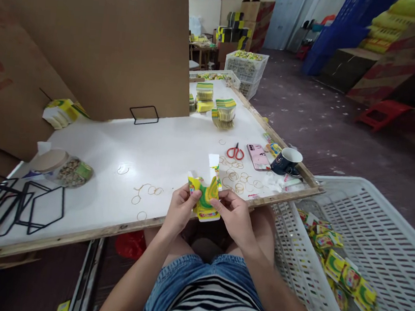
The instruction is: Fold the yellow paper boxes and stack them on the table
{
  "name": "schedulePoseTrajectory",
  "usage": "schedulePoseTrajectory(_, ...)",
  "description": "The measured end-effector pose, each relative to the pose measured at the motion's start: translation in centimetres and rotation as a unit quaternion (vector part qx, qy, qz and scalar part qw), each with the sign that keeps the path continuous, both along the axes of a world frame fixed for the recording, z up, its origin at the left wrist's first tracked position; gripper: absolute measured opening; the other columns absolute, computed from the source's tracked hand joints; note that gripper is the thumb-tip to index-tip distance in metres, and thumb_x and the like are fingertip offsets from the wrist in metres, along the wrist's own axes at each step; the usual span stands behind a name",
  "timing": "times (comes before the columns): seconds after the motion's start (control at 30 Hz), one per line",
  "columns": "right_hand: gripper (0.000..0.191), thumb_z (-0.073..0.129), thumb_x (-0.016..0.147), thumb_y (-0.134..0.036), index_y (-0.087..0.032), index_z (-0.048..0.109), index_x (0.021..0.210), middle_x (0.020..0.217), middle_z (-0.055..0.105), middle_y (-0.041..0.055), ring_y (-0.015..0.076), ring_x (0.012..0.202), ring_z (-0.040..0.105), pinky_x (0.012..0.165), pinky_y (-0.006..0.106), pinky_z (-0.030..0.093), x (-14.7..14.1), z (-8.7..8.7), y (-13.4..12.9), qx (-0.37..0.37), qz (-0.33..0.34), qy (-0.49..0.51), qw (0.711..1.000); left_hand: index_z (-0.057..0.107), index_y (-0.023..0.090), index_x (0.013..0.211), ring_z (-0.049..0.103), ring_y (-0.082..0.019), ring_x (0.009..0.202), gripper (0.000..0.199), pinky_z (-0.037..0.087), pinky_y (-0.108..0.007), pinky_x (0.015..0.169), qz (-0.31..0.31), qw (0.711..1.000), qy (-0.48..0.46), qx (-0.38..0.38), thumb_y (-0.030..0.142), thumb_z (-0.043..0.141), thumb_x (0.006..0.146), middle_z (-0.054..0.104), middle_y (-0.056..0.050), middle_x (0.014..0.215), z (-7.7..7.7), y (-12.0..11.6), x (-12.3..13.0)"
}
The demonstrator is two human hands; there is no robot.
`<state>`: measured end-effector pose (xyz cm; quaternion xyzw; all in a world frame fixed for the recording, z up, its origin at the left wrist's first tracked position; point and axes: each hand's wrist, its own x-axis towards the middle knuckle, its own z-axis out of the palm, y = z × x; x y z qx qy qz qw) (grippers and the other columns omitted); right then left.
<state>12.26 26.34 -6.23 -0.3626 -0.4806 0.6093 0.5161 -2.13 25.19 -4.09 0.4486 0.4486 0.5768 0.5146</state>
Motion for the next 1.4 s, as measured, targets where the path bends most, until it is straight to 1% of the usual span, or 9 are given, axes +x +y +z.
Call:
schedulePoseTrajectory(0.2,0.025,0.068,0.081,-0.041,-0.02,0.056,0.079,0.068,0.057,-0.0017,0.0128,0.059,0.052,0.058,0.026,0.046,-0.3,-0.5,0.1,0.052,-0.071,-0.047,0.995,0.042,0.021,0.129,0.069,-0.018,0.083,0.058,0.055,-0.027,0.072,0.078,0.992,0.089,0.043,0.035,0.07,0.08,0.071,-0.006,0.096,0.5,-0.7,0.6)
schedulePoseTrajectory(0.33,0.036,0.068,0.081,-0.031,-0.024,0.054,0.114,0.093,0.062,0.0005,0.0101,0.06,0.051,0.057,0.024,0.045,0.3,-0.6,0.1,0.097,-0.042,-0.044,0.993,0.026,0.029,0.141,0.07,-0.019,0.084,0.073,0.058,-0.031,0.073,0.002,0.996,0.082,0.032,0.028,0.068,0.082,0.067,-0.008,0.111,1.1,-1.9,0.4)
schedulePoseTrajectory(0.43,0.051,0.064,0.085,-0.029,-0.028,0.046,0.132,0.103,0.062,0.0024,0.0122,0.069,0.058,0.064,0.026,0.049,1.1,-0.4,0.3,0.119,0.03,-0.029,0.992,0.034,0.029,0.138,0.07,-0.021,0.088,0.065,0.059,-0.032,0.074,-0.07,0.995,0.069,0.008,0.029,0.068,0.083,0.066,-0.009,0.116,1.3,-2.5,-0.3)
schedulePoseTrajectory(0.6,0.017,0.061,0.088,-0.034,-0.023,0.064,0.101,0.083,0.064,0.001,0.0149,0.074,0.06,0.065,0.026,0.049,2.6,0.2,0.7,0.143,0.099,-0.051,0.983,0.05,0.023,0.111,0.071,-0.021,0.086,0.038,0.057,-0.029,0.072,-0.13,0.99,0.04,-0.022,0.026,0.072,0.08,0.069,-0.008,0.103,1.0,-3.3,-0.9)
schedulePoseTrajectory(0.73,0.018,0.059,0.089,-0.034,-0.02,0.064,0.079,0.078,0.063,0.0022,0.0162,0.074,0.06,0.066,0.026,0.048,3.0,0.2,0.7,0.181,0.064,-0.096,0.977,0.041,0.027,0.127,0.072,-0.022,0.085,0.057,0.058,-0.032,0.072,-0.143,0.989,0.014,-0.041,0.029,0.072,0.08,0.07,-0.008,0.102,0.3,-3.6,-0.6)
schedulePoseTrajectory(0.83,0.014,0.061,0.088,-0.036,-0.022,0.064,0.088,0.083,0.065,0.0025,0.0165,0.076,0.061,0.066,0.027,0.049,2.7,-0.2,0.5,0.164,0.028,-0.07,0.984,0.02,0.031,0.143,0.071,-0.022,0.086,0.081,0.058,-0.034,0.075,-0.155,0.987,0.006,-0.045,0.029,0.072,0.081,0.069,-0.01,0.107,-0.1,-3.4,-0.3)
schedulePoseTrajectory(1.03,0.028,0.058,0.089,-0.045,-0.023,0.066,0.104,0.096,0.069,0.0052,0.0197,0.088,0.063,0.075,0.031,0.051,3.1,0.2,1.0,0.137,-0.055,-0.061,0.987,0.047,0.024,0.13,0.069,-0.019,0.083,0.054,0.056,-0.028,0.071,-0.099,0.991,0.085,-0.038,0.032,0.07,0.082,0.067,-0.01,0.113,-0.6,-2.6,-0.3)
schedulePoseTrajectory(1.23,0.041,0.066,0.081,-0.037,-0.023,0.06,0.119,0.07,0.064,-0.0029,0.0138,0.06,0.056,0.056,0.025,0.044,3.6,0.9,1.8,0.088,0.102,-0.098,0.986,0.053,0.024,0.127,0.068,-0.016,0.08,0.042,0.056,-0.026,0.069,-0.051,0.986,0.156,-0.007,0.026,0.063,0.085,0.065,-0.009,0.118,-0.1,-2.3,0.5)
schedulePoseTrajectory(1.4,0.027,0.062,0.081,-0.027,-0.023,0.061,0.108,0.05,0.052,-0.009,0.0112,0.043,0.043,0.045,0.022,0.031,3.2,1.4,1.8,0.131,0.064,-0.195,0.97,0.05,0.023,0.131,0.068,-0.018,0.084,0.048,0.057,-0.028,0.071,-0.099,0.988,0.118,-0.025,0.027,0.064,0.084,0.065,-0.012,0.12,0.7,-2.2,0.7)
